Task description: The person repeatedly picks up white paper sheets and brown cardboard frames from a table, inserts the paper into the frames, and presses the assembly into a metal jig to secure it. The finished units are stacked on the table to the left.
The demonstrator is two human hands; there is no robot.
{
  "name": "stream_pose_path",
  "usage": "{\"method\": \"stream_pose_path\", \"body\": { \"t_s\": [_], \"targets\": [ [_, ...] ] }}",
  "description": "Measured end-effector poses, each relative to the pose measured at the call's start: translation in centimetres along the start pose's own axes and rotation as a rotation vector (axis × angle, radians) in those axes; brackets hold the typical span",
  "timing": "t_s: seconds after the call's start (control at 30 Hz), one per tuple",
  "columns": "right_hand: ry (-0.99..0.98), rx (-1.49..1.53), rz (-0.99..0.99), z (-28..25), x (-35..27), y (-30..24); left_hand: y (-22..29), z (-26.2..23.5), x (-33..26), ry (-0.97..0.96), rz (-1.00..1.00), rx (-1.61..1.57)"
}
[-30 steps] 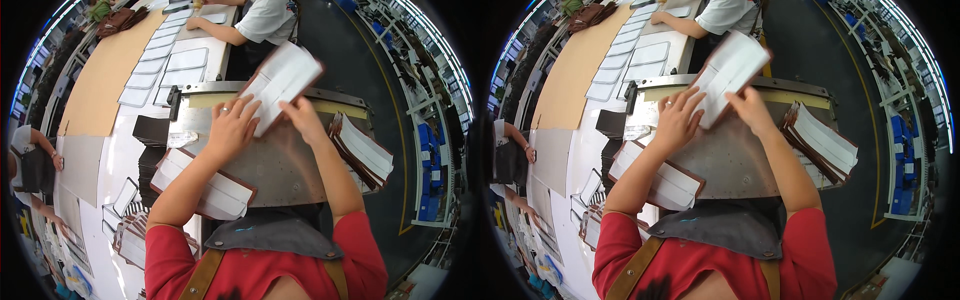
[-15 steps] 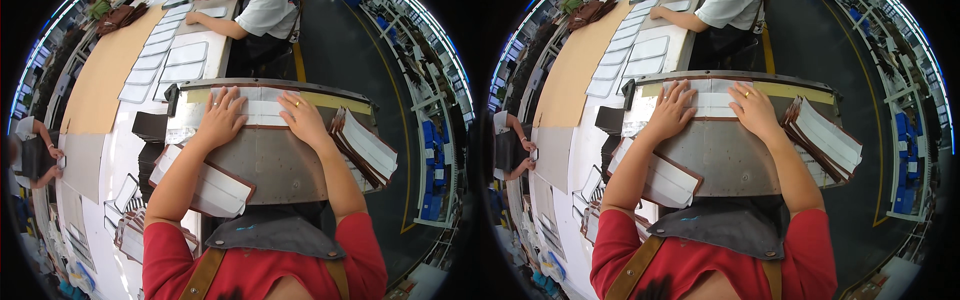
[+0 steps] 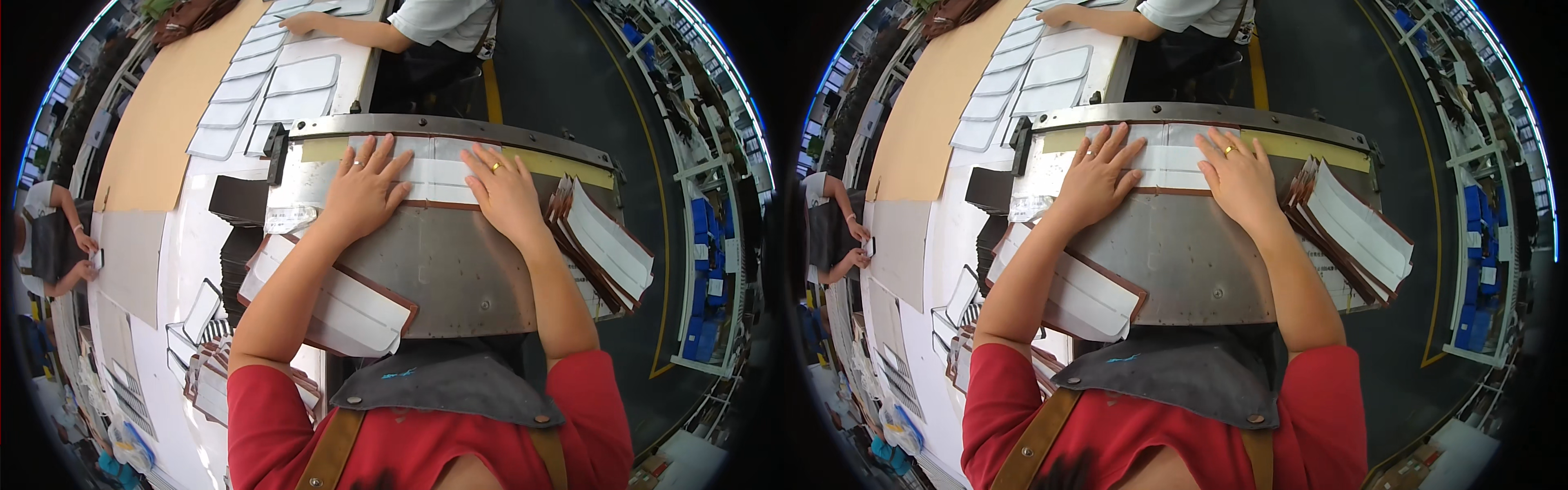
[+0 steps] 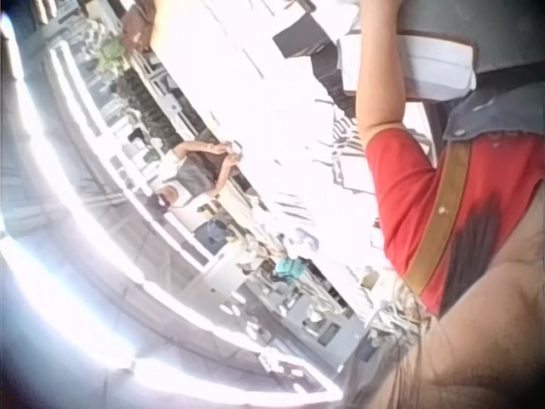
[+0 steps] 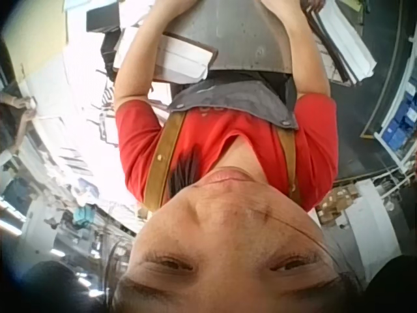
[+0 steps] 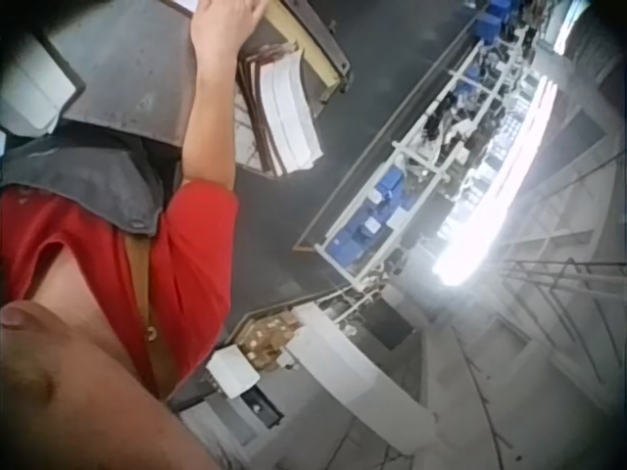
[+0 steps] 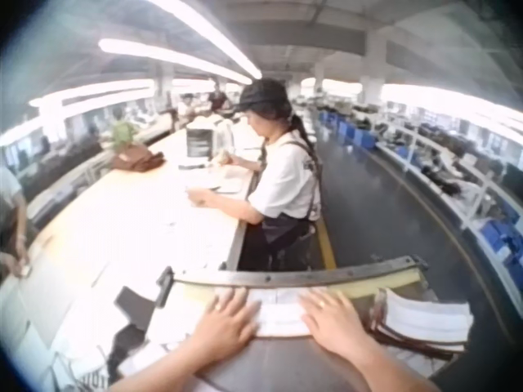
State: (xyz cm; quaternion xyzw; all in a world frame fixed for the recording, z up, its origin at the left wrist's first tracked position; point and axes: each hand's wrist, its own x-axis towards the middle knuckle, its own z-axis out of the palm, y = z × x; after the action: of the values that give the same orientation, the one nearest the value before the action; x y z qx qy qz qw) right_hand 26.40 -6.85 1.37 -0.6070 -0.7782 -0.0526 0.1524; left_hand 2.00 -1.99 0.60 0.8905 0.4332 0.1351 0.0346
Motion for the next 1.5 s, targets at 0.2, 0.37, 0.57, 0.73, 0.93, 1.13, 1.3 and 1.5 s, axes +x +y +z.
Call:
{"method": "stream_pose_path", "body": {
  "t_s": [0.2, 0.37, 0.57, 0.73, 0.93, 1.13, 1.3, 1.5],
  "targets": [
    [0.031, 0.04, -0.049, -0.4, 0.2, -0.4, 0.6, -0.1, -0.2, 0.098, 0.027, 0.011],
    [0.034, 0.056, -0.101, -0.8, 0.6, -0.2, 0.7, -0.3, -0.4, 0.116, 0.019, -0.021],
    [0.088, 0.291, -0.195, -0.1, 4.5, -0.9, 0.7, 0.0, -0.3, 0.159, 0.043, -0.023],
    [0.023, 0.481, -0.234, 3.4, 8.2, -3.7, 0.6, 0.1, -0.4, 0.144, 0.025, -0.024],
    [0.059, 0.19, -0.327, 3.6, 8.0, -5.0, -1.4, 0.6, 0.4, 0.281, -0.077, -0.07],
    [0.11, 0.048, -0.266, 2.6, 7.0, -3.8, -0.9, -1.2, 0.2, 0.109, -0.201, 0.091],
    [0.135, -0.049, -0.175, 0.6, 3.4, 0.8, -0.6, -1.0, 0.0, 0.136, -0.218, 0.2],
    [-0.086, -0.117, 0.227, -2.9, 1.3, 1.3, -1.2, -1.2, -0.2, 0.065, -0.255, 0.13]
  ]
}}
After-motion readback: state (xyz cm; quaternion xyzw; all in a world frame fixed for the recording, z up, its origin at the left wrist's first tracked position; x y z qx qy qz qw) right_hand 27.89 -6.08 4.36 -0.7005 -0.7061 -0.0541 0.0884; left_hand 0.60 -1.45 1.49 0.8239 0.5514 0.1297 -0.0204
